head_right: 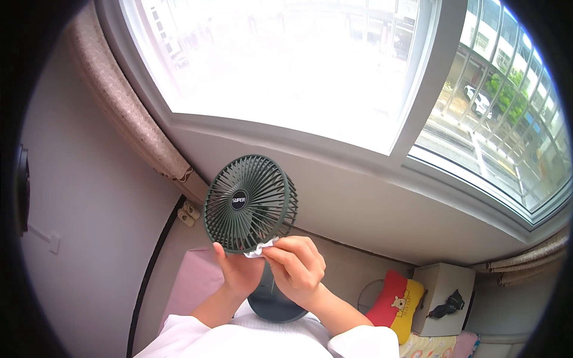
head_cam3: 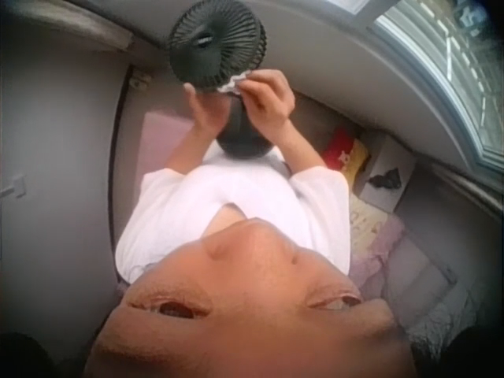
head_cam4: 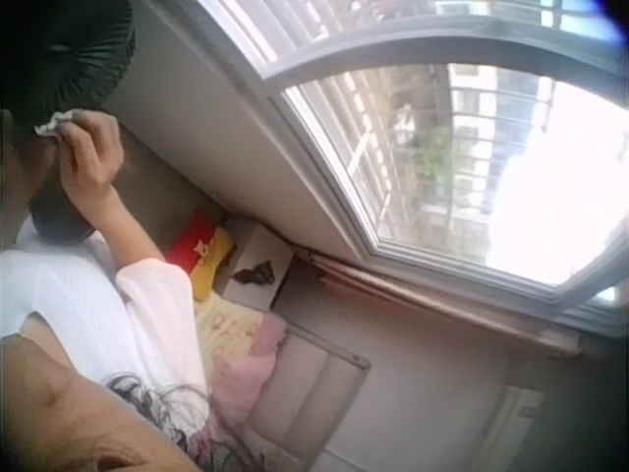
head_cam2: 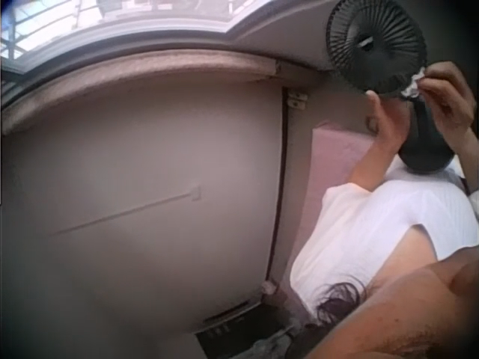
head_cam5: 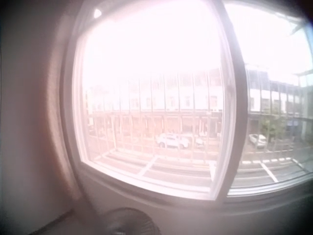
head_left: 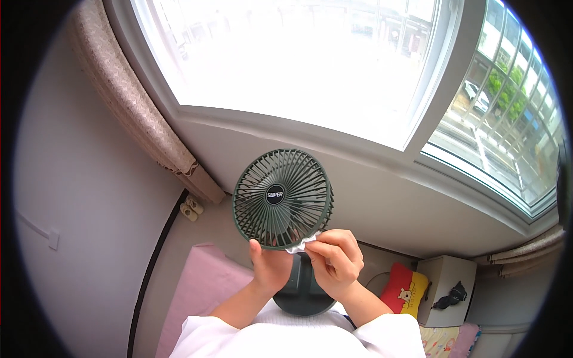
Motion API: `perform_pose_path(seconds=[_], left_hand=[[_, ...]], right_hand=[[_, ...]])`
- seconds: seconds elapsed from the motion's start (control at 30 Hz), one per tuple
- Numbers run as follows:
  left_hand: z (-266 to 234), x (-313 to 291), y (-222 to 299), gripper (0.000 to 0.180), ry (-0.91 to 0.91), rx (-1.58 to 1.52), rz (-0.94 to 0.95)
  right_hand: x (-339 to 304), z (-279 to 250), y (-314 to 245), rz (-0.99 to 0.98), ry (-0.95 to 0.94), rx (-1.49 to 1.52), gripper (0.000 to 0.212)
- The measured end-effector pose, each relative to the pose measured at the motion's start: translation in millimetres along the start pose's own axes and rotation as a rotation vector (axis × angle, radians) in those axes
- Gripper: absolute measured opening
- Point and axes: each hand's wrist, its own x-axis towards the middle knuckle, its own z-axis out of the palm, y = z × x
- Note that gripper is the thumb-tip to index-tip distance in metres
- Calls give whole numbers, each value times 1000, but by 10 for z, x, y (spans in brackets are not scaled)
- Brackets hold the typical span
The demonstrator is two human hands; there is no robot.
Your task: The person cleans a small portable fan by wiping its front grille and outer casing with a wipe.
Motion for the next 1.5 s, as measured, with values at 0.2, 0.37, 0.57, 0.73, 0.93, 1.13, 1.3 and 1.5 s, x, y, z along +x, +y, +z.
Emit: perform_pose_path(seconds=[0.2, 0.37, 0.57, 0.73, 0.93, 1.13, 1.3, 1.5], left_hand=[[-13, -10, 49, 79, -7, -10, -35], [-35, -10, 62, 77, -171, -148, -67], [-38, -31, 36, 73, -145, -72, -115], [-115, 7, 42, 82, -91, 52, -32], [-118, 109, 91, 79, 90, -72, -185], [8, 137, 171, 75, 129, -352, -384], [176, 73, 131, 73, 275, -208, -367], [146, 89, 121, 73, 257, -203, -430]], right_hand=[[-161, -21, 67, 34, -30, -7, 25], [-84, -39, -72, -7, -33, -29, 27], [-196, -10, -37, 41, 3, -23, 30], [-263, 6, 26, 113, -76, -22, 28], [-264, -91, 50, 285, -141, 66, 24], [-155, -192, 54, 294, 81, 109, 31], [-5, -119, 66, -129, -39, -38, 29], [-184, 21, 239, -366, -88, -332, 22]])
